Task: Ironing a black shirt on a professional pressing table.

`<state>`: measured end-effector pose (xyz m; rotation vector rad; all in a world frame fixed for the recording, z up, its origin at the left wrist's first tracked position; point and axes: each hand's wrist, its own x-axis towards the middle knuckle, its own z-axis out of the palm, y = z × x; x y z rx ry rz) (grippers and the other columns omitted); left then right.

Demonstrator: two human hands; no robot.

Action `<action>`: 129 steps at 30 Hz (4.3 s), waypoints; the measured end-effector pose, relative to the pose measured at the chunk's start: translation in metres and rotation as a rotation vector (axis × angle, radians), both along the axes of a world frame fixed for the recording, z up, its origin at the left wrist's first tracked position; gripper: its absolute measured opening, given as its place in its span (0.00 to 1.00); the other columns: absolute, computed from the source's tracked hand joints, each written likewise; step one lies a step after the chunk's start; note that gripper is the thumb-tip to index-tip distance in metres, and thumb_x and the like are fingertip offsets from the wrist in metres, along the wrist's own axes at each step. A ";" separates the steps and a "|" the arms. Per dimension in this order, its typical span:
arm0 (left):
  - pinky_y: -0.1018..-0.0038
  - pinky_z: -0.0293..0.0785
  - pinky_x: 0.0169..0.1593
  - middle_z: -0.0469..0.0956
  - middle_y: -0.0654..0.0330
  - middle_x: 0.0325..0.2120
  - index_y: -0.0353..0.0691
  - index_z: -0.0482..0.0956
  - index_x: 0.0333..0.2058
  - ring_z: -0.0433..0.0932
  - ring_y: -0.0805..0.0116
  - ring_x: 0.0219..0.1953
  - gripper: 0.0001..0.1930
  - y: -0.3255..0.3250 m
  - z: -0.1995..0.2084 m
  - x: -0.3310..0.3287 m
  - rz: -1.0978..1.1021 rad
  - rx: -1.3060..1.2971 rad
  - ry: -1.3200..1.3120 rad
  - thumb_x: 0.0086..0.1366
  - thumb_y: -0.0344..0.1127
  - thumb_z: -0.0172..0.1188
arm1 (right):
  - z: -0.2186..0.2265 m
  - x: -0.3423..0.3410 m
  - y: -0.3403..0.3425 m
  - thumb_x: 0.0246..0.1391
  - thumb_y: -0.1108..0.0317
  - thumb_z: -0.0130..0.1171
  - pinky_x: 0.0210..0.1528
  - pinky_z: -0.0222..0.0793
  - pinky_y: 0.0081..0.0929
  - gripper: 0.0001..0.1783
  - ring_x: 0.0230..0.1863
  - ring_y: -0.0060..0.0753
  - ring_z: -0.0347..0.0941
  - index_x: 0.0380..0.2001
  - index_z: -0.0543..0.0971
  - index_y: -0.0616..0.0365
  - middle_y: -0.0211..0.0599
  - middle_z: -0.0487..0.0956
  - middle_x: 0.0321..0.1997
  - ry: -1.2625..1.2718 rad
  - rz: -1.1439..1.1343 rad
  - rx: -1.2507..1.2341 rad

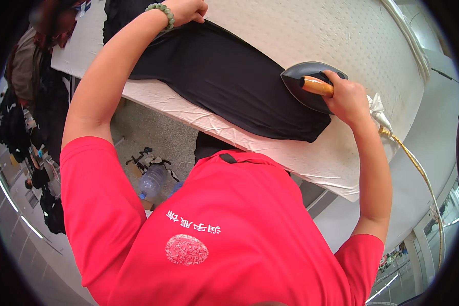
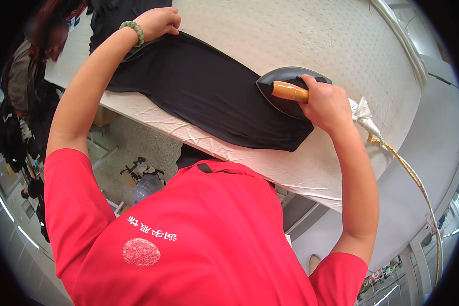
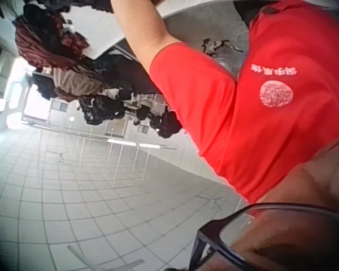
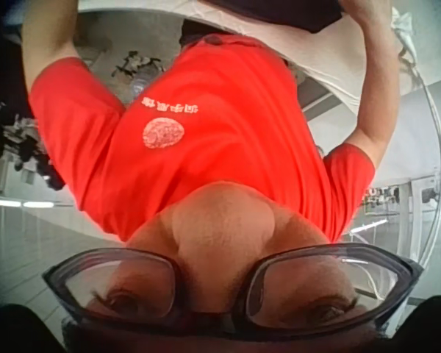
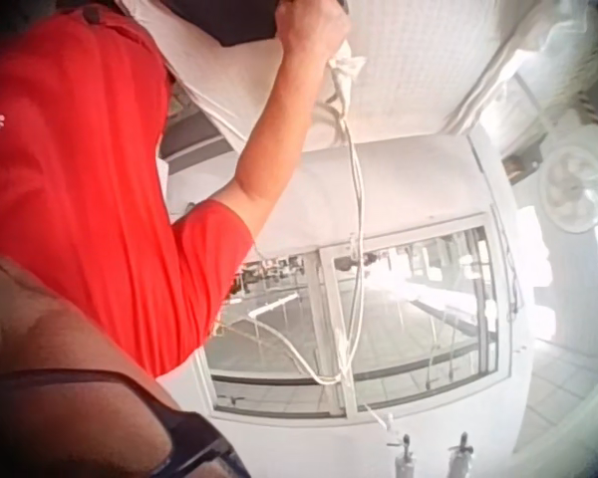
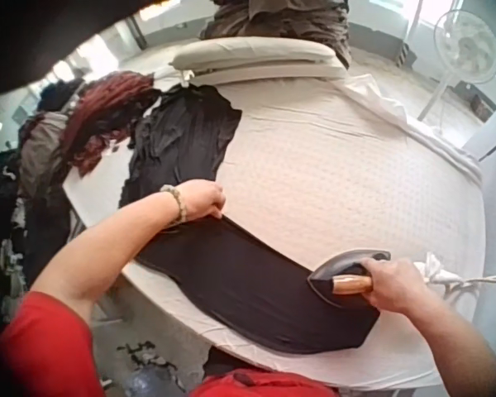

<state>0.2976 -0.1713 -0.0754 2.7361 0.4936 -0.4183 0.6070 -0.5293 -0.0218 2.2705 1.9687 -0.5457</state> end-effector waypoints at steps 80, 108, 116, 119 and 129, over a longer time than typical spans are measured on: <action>0.73 0.71 0.34 0.79 0.64 0.24 0.34 0.80 0.34 0.73 0.74 0.26 0.18 -0.149 0.012 -0.171 1.343 -0.339 -0.571 0.73 0.47 0.60 | -0.033 0.005 -0.222 0.68 0.52 0.53 0.48 0.73 0.52 0.19 0.47 0.63 0.78 0.45 0.79 0.57 0.56 0.82 0.43 -0.402 -1.014 -0.139; 0.83 0.70 0.43 0.80 0.71 0.35 0.35 0.81 0.43 0.72 0.84 0.37 0.12 -0.155 0.025 -0.166 1.457 -1.087 -1.190 0.75 0.39 0.59 | 0.053 -0.146 0.112 0.58 0.56 0.64 0.42 0.76 0.49 0.23 0.37 0.54 0.83 0.52 0.79 0.57 0.52 0.85 0.35 0.002 -0.374 -0.025; 0.84 0.65 0.38 0.75 0.75 0.31 0.37 0.80 0.38 0.66 0.86 0.32 0.11 -0.152 0.028 -0.168 1.443 -0.998 -1.067 0.75 0.38 0.59 | 0.065 -0.261 0.162 0.53 0.62 0.63 0.46 0.77 0.52 0.20 0.41 0.60 0.82 0.48 0.79 0.58 0.55 0.84 0.36 0.237 -0.167 -0.303; 0.84 0.63 0.36 0.74 0.76 0.29 0.37 0.80 0.37 0.64 0.86 0.31 0.10 -0.154 0.033 -0.170 1.491 -1.023 -1.085 0.75 0.38 0.59 | 0.065 -0.216 0.152 0.55 0.61 0.63 0.47 0.77 0.51 0.21 0.42 0.60 0.82 0.50 0.79 0.58 0.56 0.84 0.36 0.034 -0.453 -0.241; 0.83 0.70 0.42 0.80 0.72 0.33 0.33 0.81 0.42 0.72 0.85 0.35 0.10 -0.152 0.039 -0.167 1.421 -0.951 -1.147 0.74 0.36 0.60 | 0.075 -0.256 0.144 0.51 0.65 0.65 0.44 0.78 0.50 0.22 0.39 0.57 0.83 0.50 0.78 0.61 0.55 0.84 0.32 0.146 -0.217 -0.314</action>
